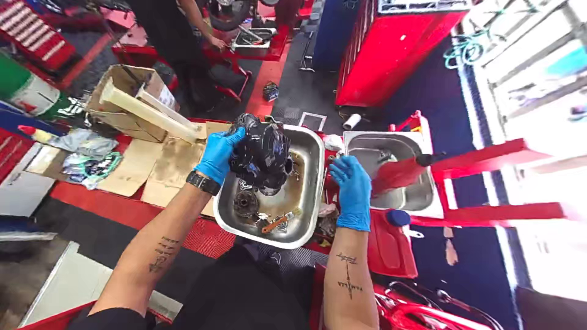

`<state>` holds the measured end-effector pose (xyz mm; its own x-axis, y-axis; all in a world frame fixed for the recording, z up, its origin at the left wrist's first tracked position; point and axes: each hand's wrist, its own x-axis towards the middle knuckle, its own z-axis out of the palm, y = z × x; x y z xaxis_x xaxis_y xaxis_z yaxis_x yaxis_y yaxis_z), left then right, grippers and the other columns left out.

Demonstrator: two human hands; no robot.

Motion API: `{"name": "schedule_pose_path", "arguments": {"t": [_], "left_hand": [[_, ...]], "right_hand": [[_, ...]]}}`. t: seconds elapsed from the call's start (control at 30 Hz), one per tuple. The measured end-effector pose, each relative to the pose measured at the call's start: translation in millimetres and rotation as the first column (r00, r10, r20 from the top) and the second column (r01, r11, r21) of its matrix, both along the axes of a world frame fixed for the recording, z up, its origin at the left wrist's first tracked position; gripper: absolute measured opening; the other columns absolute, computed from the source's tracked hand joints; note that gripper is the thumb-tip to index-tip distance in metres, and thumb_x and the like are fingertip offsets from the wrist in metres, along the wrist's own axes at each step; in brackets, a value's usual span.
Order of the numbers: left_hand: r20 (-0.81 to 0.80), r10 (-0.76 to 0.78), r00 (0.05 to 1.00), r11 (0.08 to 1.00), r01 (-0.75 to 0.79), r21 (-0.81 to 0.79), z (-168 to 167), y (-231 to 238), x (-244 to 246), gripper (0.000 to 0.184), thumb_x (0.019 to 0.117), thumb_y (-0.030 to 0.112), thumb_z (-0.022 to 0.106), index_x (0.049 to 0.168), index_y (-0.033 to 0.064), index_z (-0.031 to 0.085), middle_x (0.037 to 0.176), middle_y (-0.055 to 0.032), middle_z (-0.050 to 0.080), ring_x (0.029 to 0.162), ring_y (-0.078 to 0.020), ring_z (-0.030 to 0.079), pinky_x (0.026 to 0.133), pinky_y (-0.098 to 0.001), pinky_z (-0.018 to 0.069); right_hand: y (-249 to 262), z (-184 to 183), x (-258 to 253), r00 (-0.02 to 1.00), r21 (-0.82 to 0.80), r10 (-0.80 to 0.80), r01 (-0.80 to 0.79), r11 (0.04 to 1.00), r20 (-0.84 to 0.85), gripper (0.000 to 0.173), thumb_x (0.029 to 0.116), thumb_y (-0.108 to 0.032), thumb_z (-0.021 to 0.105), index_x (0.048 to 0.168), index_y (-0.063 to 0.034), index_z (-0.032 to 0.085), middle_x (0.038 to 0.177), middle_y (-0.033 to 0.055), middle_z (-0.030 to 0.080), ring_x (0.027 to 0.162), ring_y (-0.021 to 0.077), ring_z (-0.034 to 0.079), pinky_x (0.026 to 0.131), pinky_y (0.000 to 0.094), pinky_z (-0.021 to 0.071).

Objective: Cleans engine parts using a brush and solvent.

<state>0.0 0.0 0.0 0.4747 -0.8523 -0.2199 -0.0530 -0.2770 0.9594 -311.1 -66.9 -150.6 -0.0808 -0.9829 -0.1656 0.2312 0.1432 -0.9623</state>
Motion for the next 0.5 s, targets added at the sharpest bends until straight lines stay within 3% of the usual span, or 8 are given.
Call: {"name": "schedule_pose_path", "arguments": {"t": [0.1, 0.2, 0.33, 0.5], "left_hand": [[-0.139, 0.036, 0.99, 0.994, -0.05, -0.098, 6.6, 1.2, -0.3, 0.028, 0.1028, 0.03, 0.062, 0.11, 0.0034, 0.069, 0.094, -0.0065, 0.073, 0.085, -0.015, 0.071, 0.08, -0.0356, 0.0605], [-0.255, 0.015, 0.967, 0.978, -0.067, -0.198, -1.6, 6.2, -0.8, 0.029, 0.1048, 0.031, 0.058, 0.112, 0.0049, 0.068, 0.098, -0.0063, 0.073, 0.089, -0.0153, 0.071, 0.083, -0.0366, 0.0601], [-0.45, 0.014, 0.893, 0.947, -0.156, -0.281, -26.5, 12.9, -12.2, 0.026, 0.105, 0.024, 0.057, 0.108, 0.0002, 0.067, 0.094, -0.0113, 0.073, 0.086, -0.0199, 0.071, 0.08, -0.0401, 0.0612], [-0.531, 0.085, 0.843, 0.953, -0.224, -0.205, -54.4, 20.7, -20.6, 0.035, 0.1047, 0.024, 0.058, 0.121, -0.0069, 0.064, 0.11, -0.0189, 0.07, 0.098, -0.0228, 0.069, 0.091, -0.0434, 0.0579]], "right_hand": [[-8.6, 1.8, 16.0, 0.967, 0.087, 0.164, -0.15, 0.985, -0.194, 0.047, 0.1057, -0.039, 0.052, 0.13, -0.0008, 0.064, 0.119, 0.0132, 0.071, 0.104, 0.0205, 0.071, 0.089, 0.0385, 0.059], [-13.9, 14.3, 26.0, 0.941, 0.161, 0.256, -0.224, 0.961, -0.223, 0.049, 0.1043, -0.043, 0.056, 0.133, -0.0037, 0.064, 0.121, 0.0127, 0.071, 0.106, 0.02, 0.07, 0.091, 0.0386, 0.0577], [-11.7, 37.0, 29.7, 0.924, 0.153, 0.292, -0.261, 0.953, -0.246, 0.05, 0.1043, -0.047, 0.054, 0.13, -0.0055, 0.065, 0.115, 0.009, 0.072, 0.101, 0.0184, 0.071, 0.089, 0.0389, 0.059], [-14.3, 47.4, 14.7, 0.85, 0.083, 0.267, -0.258, 0.963, -0.454, 0.049, 0.0977, -0.047, 0.065, 0.124, -0.0057, 0.066, 0.106, 0.0042, 0.071, 0.088, 0.0094, 0.068, 0.082, 0.0324, 0.0586]]}}
